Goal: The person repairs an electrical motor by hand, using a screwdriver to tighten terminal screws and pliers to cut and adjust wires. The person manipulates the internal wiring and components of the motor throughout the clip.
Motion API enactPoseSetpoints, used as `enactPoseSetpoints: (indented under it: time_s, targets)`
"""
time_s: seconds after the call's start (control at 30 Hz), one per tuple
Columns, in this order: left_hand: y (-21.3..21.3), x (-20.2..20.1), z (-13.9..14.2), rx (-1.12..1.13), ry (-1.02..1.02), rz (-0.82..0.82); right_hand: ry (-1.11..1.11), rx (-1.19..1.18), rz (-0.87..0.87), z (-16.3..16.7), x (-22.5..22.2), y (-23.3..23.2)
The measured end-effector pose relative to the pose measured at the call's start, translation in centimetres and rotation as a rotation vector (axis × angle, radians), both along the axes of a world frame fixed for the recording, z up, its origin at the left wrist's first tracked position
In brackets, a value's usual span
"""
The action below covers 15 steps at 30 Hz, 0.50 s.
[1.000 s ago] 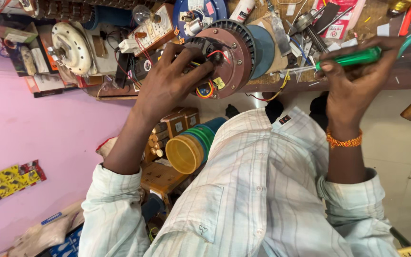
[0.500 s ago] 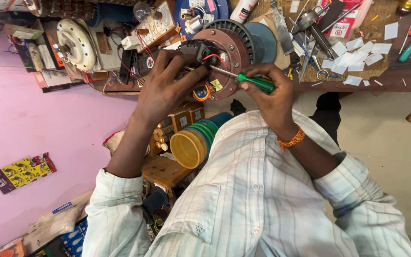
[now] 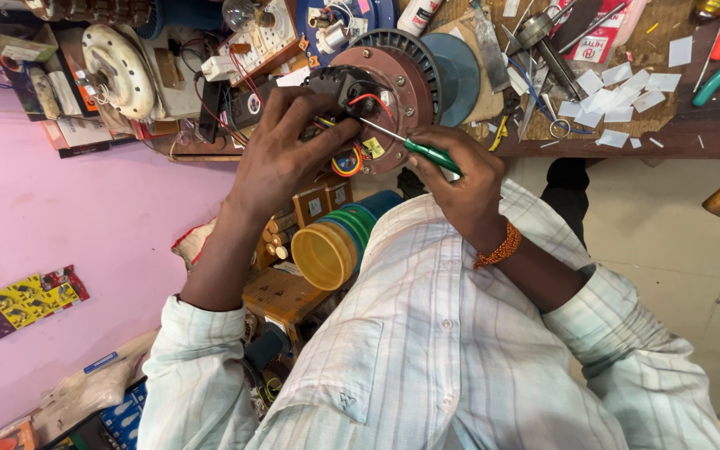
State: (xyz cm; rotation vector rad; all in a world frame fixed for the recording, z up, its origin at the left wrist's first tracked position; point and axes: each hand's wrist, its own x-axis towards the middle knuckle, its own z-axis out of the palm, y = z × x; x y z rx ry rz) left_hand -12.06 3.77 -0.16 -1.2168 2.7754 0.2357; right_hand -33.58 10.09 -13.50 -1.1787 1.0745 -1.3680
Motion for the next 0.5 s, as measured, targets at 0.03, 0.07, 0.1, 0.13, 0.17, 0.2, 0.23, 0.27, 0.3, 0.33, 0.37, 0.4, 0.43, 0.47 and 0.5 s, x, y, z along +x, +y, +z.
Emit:
enactPoseSetpoints:
  time_s: [0.03,0.07,0.1,0.13,0.17,0.2,0.23,0.27,0.3,0.33,0.37,0.4,0.43,0.47,0.5]
  targets:
    - [0.0,0.0,0.0,0.001,0.008,0.0,0.004,-0.005,0.003,0.0,0.0,0.1]
    - [0.0,0.0,0.0,0.008,0.012,0.004,0.007,-0.01,0.007,-0.1,0.1,0.1]
    - [-0.1,0.0,0.0,0.015,0.017,0.008,0.01,-0.015,0.01,-0.1,0.1,0.1]
    - [-0.1,0.0,0.0,0.022,0.021,0.012,0.014,-0.008,0.013,-0.1,0.1,0.1]
    - [-0.1,0.0,-0.1,0.031,0.026,0.018,0.019,-0.001,0.016,-0.2,0.2,0.1]
    - [-0.2,0.0,-0.1,0.039,0.031,0.024,0.023,0.005,0.018,-0.2,0.2,0.1]
    - [-0.2,0.0,-0.1,0.047,0.035,0.029,0.022,-0.009,0.024,-0.3,0.3,0.0]
    - [-0.1,0.0,-0.1,0.048,0.035,0.033,0.021,-0.022,0.03,-0.4,0.2,-0.1]
    - [-0.1,0.0,-0.2,0.05,0.036,0.038,0.02,-0.036,0.037,-0.4,0.2,-0.2]
    - [0.0,0.0,-0.3,0.051,0.037,0.043,0.024,-0.059,0.049,-0.6,0.1,-0.3]
    - [0.0,0.1,-0.3,0.059,0.039,0.033,0.029,-0.084,0.063,-0.7,0.0,-0.5]
    - [-0.1,0.3,-0.4,0.066,0.042,0.023,0.034,-0.108,0.077,-0.8,-0.2,-0.6]
    - [-0.3,0.5,-0.4,0.073,0.045,0.013,0.054,-0.106,0.094,-0.9,-0.3,-0.7]
    - [-0.4,0.7,-0.6,0.08,0.049,0.003,0.074,-0.104,0.11,-1.0,-0.4,-0.8]
    - [-0.6,0.9,-0.7,0.087,0.053,-0.007,0.093,-0.103,0.125,-1.0,-0.5,-0.9]
